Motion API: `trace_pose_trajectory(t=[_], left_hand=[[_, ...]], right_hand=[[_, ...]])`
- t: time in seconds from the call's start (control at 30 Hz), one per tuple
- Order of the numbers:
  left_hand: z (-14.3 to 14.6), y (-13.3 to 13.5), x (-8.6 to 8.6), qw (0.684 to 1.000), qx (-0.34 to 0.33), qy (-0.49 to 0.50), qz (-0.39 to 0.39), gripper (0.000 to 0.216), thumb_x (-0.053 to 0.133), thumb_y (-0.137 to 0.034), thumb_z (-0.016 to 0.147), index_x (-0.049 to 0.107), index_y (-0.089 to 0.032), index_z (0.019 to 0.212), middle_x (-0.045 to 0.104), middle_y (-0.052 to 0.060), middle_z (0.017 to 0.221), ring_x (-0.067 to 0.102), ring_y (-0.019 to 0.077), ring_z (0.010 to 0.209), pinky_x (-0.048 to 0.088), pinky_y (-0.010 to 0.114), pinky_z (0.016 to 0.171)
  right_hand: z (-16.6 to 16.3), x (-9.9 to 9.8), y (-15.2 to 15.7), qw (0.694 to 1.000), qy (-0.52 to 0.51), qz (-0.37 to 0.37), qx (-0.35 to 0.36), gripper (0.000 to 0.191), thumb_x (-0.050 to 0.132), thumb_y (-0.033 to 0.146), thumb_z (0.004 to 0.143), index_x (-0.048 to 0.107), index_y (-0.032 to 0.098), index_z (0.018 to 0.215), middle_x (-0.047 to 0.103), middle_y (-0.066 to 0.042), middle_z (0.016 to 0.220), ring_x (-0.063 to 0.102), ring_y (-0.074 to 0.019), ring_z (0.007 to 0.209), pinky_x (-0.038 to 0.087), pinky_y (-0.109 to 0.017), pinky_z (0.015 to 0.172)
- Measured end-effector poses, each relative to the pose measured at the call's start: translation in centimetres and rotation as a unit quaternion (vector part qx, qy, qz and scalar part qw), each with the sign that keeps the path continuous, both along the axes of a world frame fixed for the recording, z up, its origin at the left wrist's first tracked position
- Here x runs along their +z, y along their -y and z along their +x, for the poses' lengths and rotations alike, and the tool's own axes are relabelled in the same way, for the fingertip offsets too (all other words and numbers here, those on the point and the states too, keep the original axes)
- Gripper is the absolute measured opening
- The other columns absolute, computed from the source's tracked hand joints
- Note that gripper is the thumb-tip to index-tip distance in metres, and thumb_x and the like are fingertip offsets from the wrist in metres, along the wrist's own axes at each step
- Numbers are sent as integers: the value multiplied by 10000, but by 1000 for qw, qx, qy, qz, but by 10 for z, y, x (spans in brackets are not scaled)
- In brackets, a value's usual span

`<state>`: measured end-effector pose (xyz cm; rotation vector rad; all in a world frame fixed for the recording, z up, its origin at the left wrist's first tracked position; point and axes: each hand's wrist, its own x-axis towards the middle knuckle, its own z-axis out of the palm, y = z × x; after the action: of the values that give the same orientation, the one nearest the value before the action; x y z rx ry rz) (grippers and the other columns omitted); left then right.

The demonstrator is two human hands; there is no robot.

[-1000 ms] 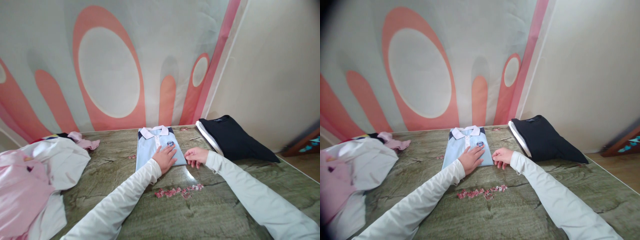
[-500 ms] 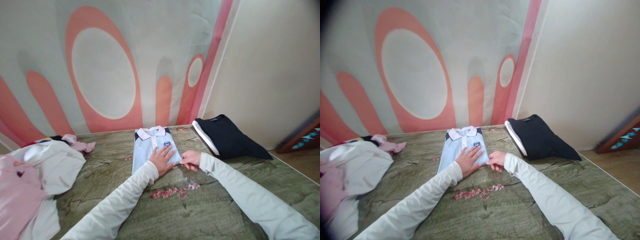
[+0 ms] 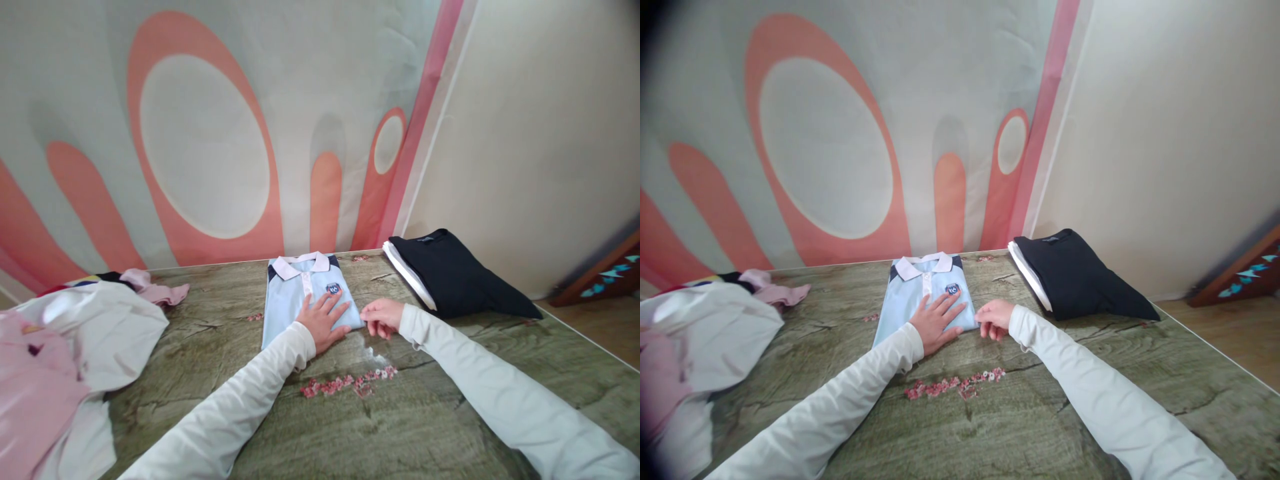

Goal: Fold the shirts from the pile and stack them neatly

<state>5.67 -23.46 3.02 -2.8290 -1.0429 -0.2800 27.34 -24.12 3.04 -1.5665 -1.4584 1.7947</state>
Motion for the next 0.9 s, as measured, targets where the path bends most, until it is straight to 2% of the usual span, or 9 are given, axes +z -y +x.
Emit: trace_pose_trajectory(t=[0.07, 0.13, 0.3, 0.47, 0.73, 0.9], left_hand=[[0, 1, 2, 1000, -1, 1, 0, 556, 235, -576, 850, 259, -319, 1342, 220, 26, 1426, 261, 264, 1257, 171, 502, 987], [-1, 1, 3, 1000, 0, 2, 2, 566, 237, -577, 848, 254, -308, 1346, 221, 29, 1425, 263, 263, 1256, 169, 499, 990], [-1, 1, 1, 1000, -3, 2, 11, 575, 244, -571, 849, 250, -290, 1351, 213, 35, 1427, 266, 262, 1255, 174, 497, 985], [0, -1, -3, 1000, -1, 5, 26, 583, 248, -575, 846, 258, -281, 1349, 234, 36, 1420, 284, 266, 1244, 181, 500, 977], [0, 1, -8, 999, 4, 19, 37, 579, 233, -585, 846, 270, -290, 1343, 256, 40, 1413, 282, 262, 1243, 181, 498, 972], [-1, 3, -8, 999, 7, 23, 37, 576, 223, -588, 847, 281, -293, 1339, 260, 37, 1411, 282, 264, 1242, 187, 499, 970]], right_hand=[[-4, 0, -5, 998, -30, -2, -46, 190, 472, 308, 836, 482, 152, 728, 553, 49, 437, 436, -59, 281, 358, -149, 278], [-8, -1, -9, 997, -38, 7, -63, 227, 475, 310, 834, 488, 150, 673, 531, 55, 418, 416, -53, 273, 349, -150, 266], [-15, 1, -10, 998, 13, 32, -43, 283, 527, 275, 791, 472, 149, 543, 482, 63, 352, 385, -45, 249, 323, -147, 249], [-12, 8, -7, 996, 77, 39, -14, 357, 547, 347, 768, 453, 154, 483, 445, 65, 304, 369, -43, 227, 280, -145, 235], [-9, 2, -9, 996, 43, 80, -10, 374, 544, 419, 746, 463, 160, 488, 451, 75, 322, 345, -36, 220, 258, -152, 236], [-5, 5, -8, 990, 104, 64, 73, 424, 603, 483, 677, 448, 157, 453, 434, 63, 297, 368, -43, 227, 249, -149, 240]])
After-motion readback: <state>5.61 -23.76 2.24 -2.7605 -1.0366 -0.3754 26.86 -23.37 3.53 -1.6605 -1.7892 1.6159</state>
